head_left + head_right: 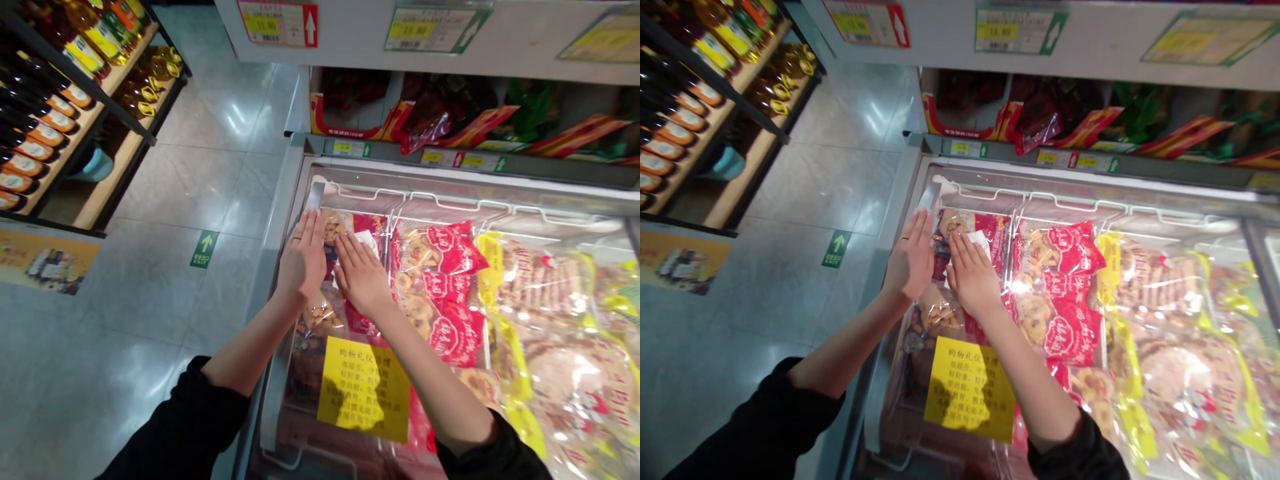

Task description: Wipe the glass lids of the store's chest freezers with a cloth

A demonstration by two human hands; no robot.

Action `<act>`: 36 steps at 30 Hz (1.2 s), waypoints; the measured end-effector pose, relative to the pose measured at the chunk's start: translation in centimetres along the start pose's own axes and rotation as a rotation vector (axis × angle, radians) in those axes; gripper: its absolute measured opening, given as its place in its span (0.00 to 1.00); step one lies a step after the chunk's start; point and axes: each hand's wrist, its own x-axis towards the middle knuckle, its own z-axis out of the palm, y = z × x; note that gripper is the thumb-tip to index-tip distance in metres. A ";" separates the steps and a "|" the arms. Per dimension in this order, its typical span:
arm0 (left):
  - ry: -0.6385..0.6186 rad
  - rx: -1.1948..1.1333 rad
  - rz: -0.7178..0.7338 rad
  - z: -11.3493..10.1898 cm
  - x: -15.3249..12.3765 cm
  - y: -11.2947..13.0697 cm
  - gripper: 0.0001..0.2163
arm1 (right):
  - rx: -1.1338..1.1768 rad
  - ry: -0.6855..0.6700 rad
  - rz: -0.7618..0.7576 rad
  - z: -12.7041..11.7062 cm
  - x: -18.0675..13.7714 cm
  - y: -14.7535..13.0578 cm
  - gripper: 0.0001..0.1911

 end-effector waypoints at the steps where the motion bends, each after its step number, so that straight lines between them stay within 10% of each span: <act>1: -0.005 0.004 0.004 0.0 0.0 0.0 0.29 | 0.000 -0.016 -0.031 0.1 0.5 -0.4 0.33; 7: -0.006 -0.011 0.005 -0.1 0.0 -0.1 0.30 | 0.037 -0.059 -0.152 -0.3 5.2 0.3 0.35; 14: -0.018 0.010 -0.002 -0.3 0.0 0.2 0.29 | 0.020 0.058 -0.005 -0.3 0.8 0.8 0.33; 23: -0.044 0.030 -0.013 -0.6 0.2 0.4 0.30 | 0.061 -0.029 -0.060 -0.5 6.5 1.1 0.33; 31: -0.110 0.071 -0.052 -0.8 0.3 0.9 0.31 | 0.002 0.062 0.117 0.4 0.7 -1.0 0.33; 36: -0.079 0.047 -0.047 -0.9 0.2 1.0 0.33 | -0.014 -0.053 0.019 0.1 3.9 -1.5 0.33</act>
